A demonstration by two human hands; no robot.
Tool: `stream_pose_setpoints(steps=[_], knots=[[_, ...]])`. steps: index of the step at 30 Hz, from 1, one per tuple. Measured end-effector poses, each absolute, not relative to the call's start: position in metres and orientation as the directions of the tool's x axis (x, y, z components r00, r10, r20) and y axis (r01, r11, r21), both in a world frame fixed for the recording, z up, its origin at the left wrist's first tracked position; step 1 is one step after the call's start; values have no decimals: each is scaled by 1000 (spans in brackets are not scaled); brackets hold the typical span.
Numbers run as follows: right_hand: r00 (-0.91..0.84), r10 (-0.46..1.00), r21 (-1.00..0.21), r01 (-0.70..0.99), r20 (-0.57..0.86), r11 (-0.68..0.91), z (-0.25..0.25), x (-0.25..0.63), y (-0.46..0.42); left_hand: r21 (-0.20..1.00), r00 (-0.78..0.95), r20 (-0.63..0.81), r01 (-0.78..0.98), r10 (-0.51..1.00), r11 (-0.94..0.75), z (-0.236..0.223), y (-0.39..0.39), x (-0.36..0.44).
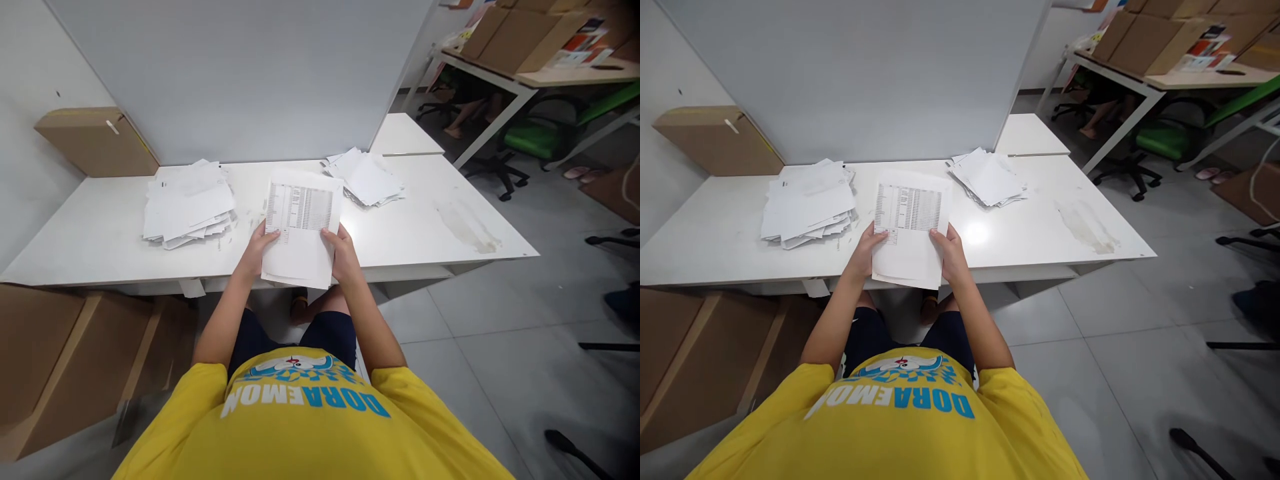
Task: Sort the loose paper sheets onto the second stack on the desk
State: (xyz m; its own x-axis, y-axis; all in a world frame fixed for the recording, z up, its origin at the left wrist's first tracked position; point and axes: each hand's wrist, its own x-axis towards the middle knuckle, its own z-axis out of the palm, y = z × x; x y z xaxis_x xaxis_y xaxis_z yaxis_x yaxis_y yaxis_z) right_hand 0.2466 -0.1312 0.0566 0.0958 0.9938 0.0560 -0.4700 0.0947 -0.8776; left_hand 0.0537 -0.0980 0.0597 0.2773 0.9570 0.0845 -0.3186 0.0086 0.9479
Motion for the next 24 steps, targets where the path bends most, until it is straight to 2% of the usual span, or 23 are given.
stream_pose_setpoints(steps=[3,7,11,16,24], knots=[[25,997,-860,-507,-72,-49,43,246,-153,909,304,53,-408,951,79,57,-112,48],[-90,980,-810,-551,-178,-198,29,237,-190,835,250,101,-548,963,55,56,-116,46],[-137,967,-768,-589,-215,-254,22,220,-219,779,213,114,-625,970,46,49,-123,62],[-130,935,-716,-611,-329,-337,18,211,-234,737,65,74,-676,995,-11,38,-140,78],[-200,915,-724,-562,-351,-400,11,209,-236,714,11,-37,-699,999,34,10,-143,68]])
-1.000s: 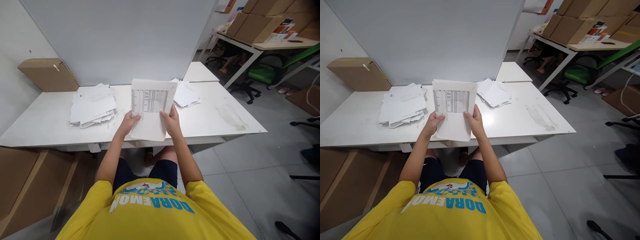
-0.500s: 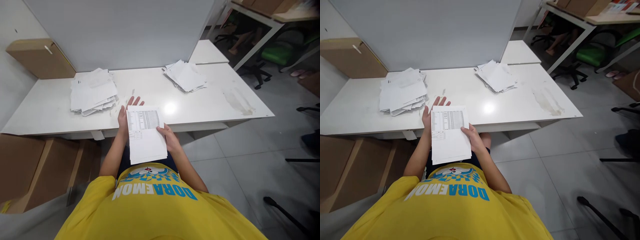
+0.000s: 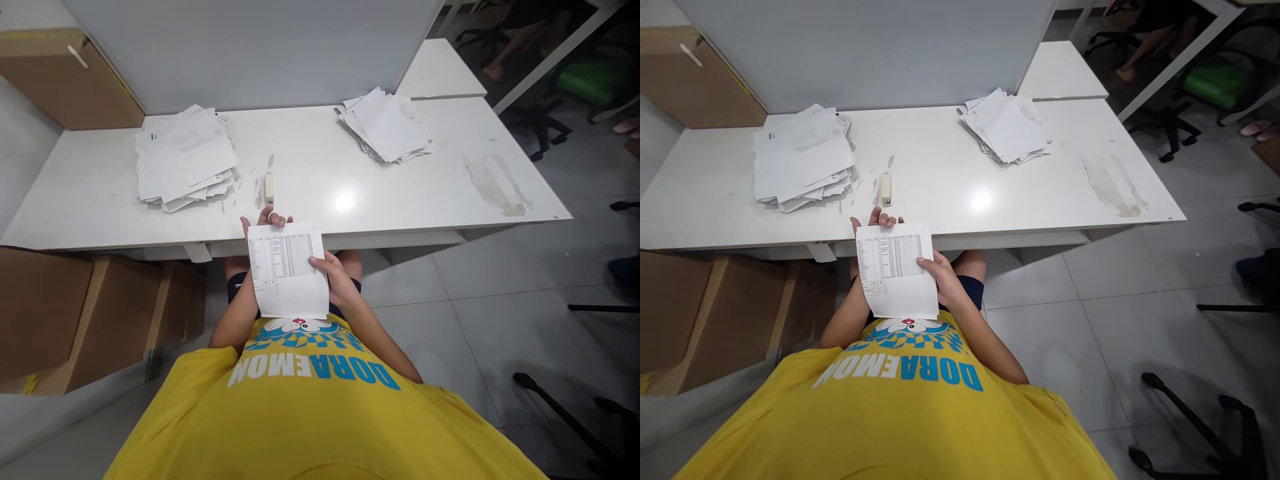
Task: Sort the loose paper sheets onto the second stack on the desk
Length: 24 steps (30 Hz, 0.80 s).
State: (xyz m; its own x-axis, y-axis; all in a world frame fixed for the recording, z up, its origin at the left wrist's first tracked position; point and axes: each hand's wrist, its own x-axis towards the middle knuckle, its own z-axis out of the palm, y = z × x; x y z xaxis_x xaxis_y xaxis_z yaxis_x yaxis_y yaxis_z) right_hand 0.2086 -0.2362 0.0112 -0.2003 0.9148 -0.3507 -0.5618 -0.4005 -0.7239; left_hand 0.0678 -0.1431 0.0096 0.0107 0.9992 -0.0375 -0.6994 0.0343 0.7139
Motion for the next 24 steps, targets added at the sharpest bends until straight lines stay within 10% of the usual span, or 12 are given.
stream_pose_setpoints(steps=[7,17,24], knots=[[-149,928,-748,-554,-342,-365,5,206,-237,715,100,-100,-685,990,141,4,-152,53],[50,981,-883,-445,-189,-147,20,219,-212,905,196,-335,-204,922,373,-11,-210,10],[-172,890,-835,-309,-423,-456,3,243,-215,936,287,-314,-65,905,345,-4,-181,13]])
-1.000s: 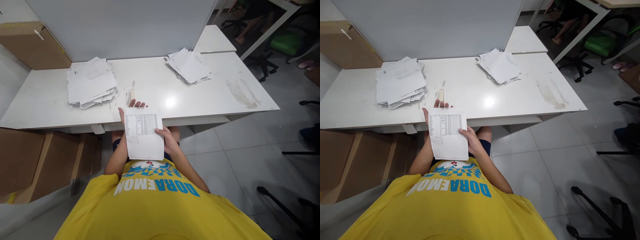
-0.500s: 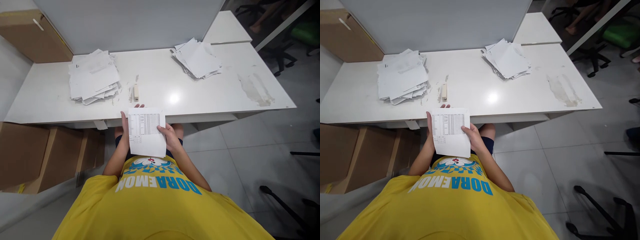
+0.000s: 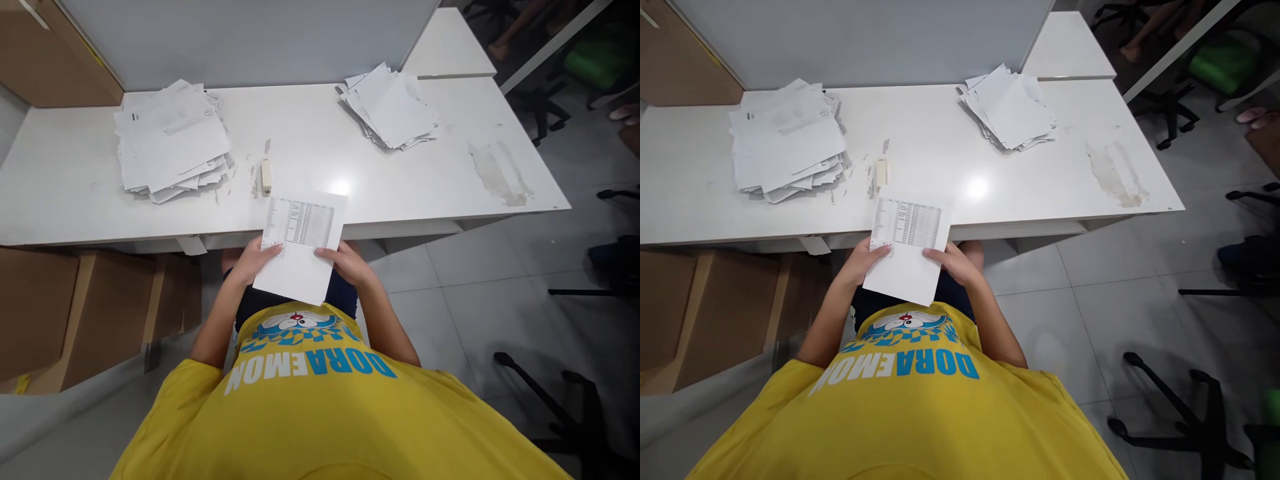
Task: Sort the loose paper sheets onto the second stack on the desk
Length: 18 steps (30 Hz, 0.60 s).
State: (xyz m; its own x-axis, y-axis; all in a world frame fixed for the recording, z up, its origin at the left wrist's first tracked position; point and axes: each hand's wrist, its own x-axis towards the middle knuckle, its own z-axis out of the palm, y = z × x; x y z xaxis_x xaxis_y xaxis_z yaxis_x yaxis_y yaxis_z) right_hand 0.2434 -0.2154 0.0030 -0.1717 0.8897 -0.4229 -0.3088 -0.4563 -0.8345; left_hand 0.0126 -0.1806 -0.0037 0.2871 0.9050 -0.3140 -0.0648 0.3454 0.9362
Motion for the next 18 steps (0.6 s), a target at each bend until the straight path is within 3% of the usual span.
stream_pose_setpoints(steps=[2,5,8,10,12,18], knots=[[-159,881,-826,-307,-446,-474,-9,245,-219,947,396,-311,54,864,316,3,-160,10],[44,919,-836,-434,-393,-336,-26,233,-222,963,440,-238,223,866,151,16,-119,4],[245,897,-840,-502,-369,-208,-37,211,-215,927,300,29,349,954,-138,24,-76,-3],[301,876,-830,-529,-377,-176,-40,198,-206,856,228,241,409,943,-318,22,-51,-7],[346,856,-823,-548,-383,-146,-40,189,-195,788,255,359,432,898,-438,14,-34,-11],[416,843,-867,-487,-340,-109,-35,181,-172,758,436,332,405,837,-511,-6,-21,-12]])
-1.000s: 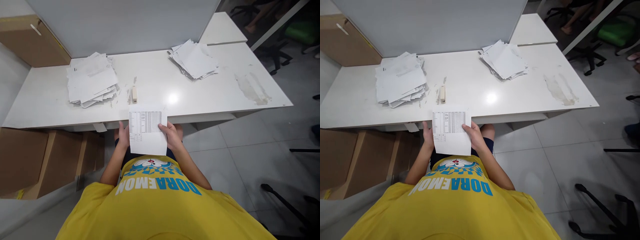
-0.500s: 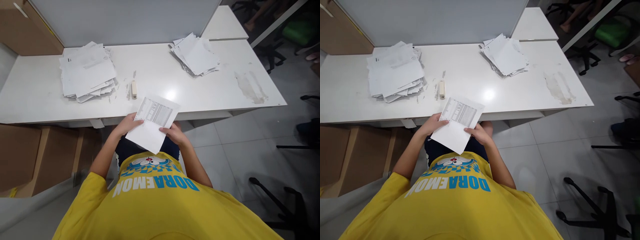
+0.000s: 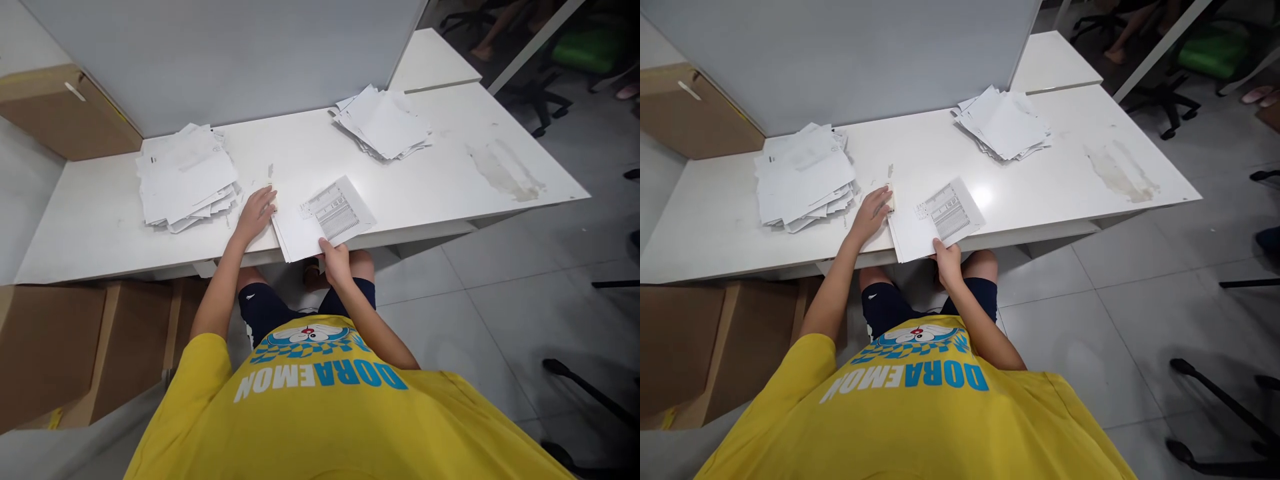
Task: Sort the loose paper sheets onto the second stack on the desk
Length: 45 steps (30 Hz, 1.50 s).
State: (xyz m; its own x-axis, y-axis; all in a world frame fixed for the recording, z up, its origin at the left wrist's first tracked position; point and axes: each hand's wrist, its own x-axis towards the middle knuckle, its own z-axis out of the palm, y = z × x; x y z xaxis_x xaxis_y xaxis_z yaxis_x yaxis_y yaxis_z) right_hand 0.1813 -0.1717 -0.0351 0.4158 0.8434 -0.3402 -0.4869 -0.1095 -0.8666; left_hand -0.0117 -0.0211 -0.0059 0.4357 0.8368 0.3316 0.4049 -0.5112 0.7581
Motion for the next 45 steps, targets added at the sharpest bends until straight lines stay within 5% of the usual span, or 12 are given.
stream_pose_setpoints(steps=[18,34,41,45], knots=[[293,853,-745,-649,-432,-155,-25,167,-148,772,415,280,439,865,-460,-7,-21,-10],[351,856,-775,-626,-380,-88,-37,161,-147,778,361,305,439,881,-449,-8,-31,-12],[471,811,-791,-611,-346,18,-38,161,-170,714,367,332,505,869,-486,-9,-31,-11],[689,647,-859,-501,-326,101,-43,192,-169,647,304,414,564,858,-512,-7,-35,-16]])
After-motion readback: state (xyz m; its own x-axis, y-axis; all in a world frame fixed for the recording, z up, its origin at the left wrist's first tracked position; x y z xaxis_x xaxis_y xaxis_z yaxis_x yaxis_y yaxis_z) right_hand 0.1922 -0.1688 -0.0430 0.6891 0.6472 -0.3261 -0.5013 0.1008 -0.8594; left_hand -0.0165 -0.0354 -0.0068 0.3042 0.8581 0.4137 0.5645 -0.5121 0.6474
